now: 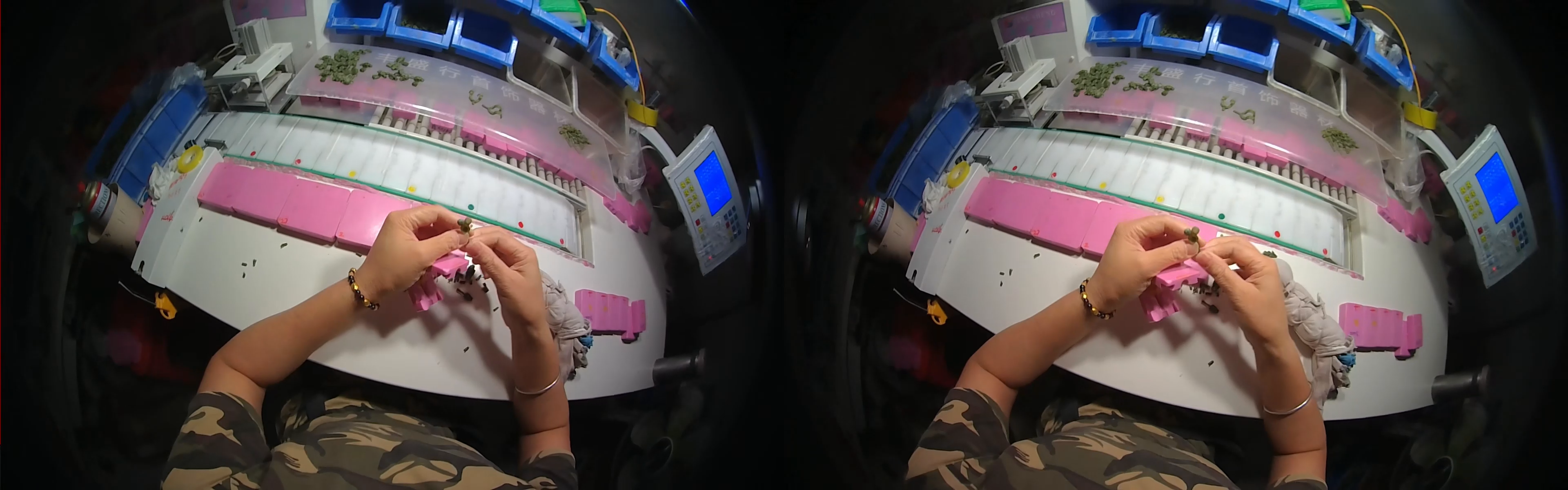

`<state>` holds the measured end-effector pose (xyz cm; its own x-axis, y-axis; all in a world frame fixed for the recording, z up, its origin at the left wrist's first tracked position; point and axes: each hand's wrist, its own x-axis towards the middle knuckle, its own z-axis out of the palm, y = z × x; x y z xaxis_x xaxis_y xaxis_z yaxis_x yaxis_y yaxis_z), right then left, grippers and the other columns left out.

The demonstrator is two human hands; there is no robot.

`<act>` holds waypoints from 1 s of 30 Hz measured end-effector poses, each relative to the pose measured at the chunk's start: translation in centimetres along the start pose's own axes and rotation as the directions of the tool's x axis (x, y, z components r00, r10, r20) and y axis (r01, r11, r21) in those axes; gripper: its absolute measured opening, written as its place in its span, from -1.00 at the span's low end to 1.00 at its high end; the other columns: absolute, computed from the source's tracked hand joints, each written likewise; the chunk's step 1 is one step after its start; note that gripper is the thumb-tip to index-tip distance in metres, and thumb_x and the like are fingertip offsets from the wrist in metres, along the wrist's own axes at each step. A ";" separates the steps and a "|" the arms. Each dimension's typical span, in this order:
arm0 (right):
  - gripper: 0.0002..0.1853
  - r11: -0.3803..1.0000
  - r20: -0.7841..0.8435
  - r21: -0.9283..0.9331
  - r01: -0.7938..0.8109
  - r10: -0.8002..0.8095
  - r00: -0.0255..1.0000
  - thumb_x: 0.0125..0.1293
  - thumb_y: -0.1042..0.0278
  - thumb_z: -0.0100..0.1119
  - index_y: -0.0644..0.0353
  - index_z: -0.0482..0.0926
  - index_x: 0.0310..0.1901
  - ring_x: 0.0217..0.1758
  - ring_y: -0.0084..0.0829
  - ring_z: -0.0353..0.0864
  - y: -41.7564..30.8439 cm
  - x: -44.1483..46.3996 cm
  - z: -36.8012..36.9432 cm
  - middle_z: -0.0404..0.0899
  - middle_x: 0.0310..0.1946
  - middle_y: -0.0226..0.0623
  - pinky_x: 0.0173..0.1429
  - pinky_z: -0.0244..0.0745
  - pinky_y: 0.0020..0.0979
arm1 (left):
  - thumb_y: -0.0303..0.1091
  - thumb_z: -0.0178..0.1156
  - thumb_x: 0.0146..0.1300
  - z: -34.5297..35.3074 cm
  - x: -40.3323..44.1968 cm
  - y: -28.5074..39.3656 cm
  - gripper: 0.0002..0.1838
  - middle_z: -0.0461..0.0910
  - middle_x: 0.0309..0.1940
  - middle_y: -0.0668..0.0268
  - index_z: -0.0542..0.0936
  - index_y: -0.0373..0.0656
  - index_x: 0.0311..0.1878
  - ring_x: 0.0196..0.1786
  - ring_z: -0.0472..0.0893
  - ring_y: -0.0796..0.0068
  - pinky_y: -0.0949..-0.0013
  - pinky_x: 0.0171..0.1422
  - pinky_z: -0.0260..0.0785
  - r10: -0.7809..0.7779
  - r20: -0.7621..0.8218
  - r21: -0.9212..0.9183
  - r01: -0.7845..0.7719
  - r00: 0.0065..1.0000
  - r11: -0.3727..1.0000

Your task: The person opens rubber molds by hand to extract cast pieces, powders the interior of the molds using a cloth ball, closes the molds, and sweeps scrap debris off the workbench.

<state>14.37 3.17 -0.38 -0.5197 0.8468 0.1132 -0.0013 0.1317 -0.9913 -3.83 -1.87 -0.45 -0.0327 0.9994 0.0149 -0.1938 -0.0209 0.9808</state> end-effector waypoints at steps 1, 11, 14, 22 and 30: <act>-0.93 0.999 -0.001 0.037 -0.015 0.015 1.000 0.31 0.48 0.29 0.29 0.67 -0.29 -0.14 -0.61 0.50 0.0 -0.2 0.1 0.60 -0.25 -0.41 0.01 0.39 -0.54 | -0.46 0.26 0.32 0.2 -0.1 0.2 -0.86 0.68 -0.25 0.32 0.67 -0.27 -0.10 -0.19 0.62 0.66 0.53 -0.10 0.49 -0.051 0.004 0.012 0.050 0.999 0.999; -0.84 0.361 -0.186 -0.932 0.008 -0.499 0.846 0.18 0.30 0.32 0.22 0.68 -0.36 -0.23 -0.19 0.61 -3.0 9.3 -11.5 0.64 -0.28 -0.18 -0.11 0.50 -0.22 | -0.36 0.23 0.36 0.4 0.1 -0.4 -0.82 0.55 -0.40 0.43 0.65 -0.26 -0.08 -0.33 0.50 0.70 0.53 -0.25 0.42 -0.035 -0.033 -0.115 0.031 0.999 0.993; -0.76 0.203 -0.326 -0.944 -0.259 -0.484 0.812 0.17 0.17 0.33 0.20 0.72 -0.40 -0.14 -0.07 0.65 -4.6 14.4 -16.0 0.66 -0.23 -0.12 -0.03 0.51 -0.14 | -0.33 0.23 0.36 0.2 0.2 -0.7 -0.81 0.54 -0.45 0.39 0.64 -0.28 -0.13 -0.41 0.52 0.66 0.52 -0.38 0.44 -0.096 -0.028 -0.156 0.090 0.995 0.984; -0.76 0.490 -0.475 -0.839 -0.236 -0.450 0.756 0.17 0.18 0.34 0.20 0.76 -0.32 -0.22 -0.19 0.70 -1.7 18.5 -22.3 0.72 -0.36 -0.13 -0.11 0.52 -0.24 | -0.29 0.24 0.36 -0.5 0.3 -0.2 -0.82 0.55 -0.48 0.37 0.61 -0.23 -0.19 -0.54 0.56 0.61 0.54 -0.48 0.41 -0.173 -0.058 -0.263 0.152 0.983 0.953; -0.62 0.794 -0.240 -0.603 0.077 -0.273 0.932 0.20 0.28 0.40 0.26 0.66 0.02 -0.21 -0.62 0.50 -1.8 5.9 -19.9 0.65 -0.14 -0.39 -0.07 0.40 -0.54 | -0.20 0.10 0.44 -1.7 1.0 -0.7 -0.82 0.54 -0.35 0.34 0.45 -0.08 -0.22 -0.45 0.53 0.55 0.52 -0.51 0.36 -0.198 -0.067 -0.620 0.115 0.978 0.776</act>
<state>28.28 18.22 3.46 -0.2790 0.8765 0.3923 0.4743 0.4810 -0.7374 -5.35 -0.92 -1.46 -0.0589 0.9794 -0.1929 -0.7617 0.0808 0.6428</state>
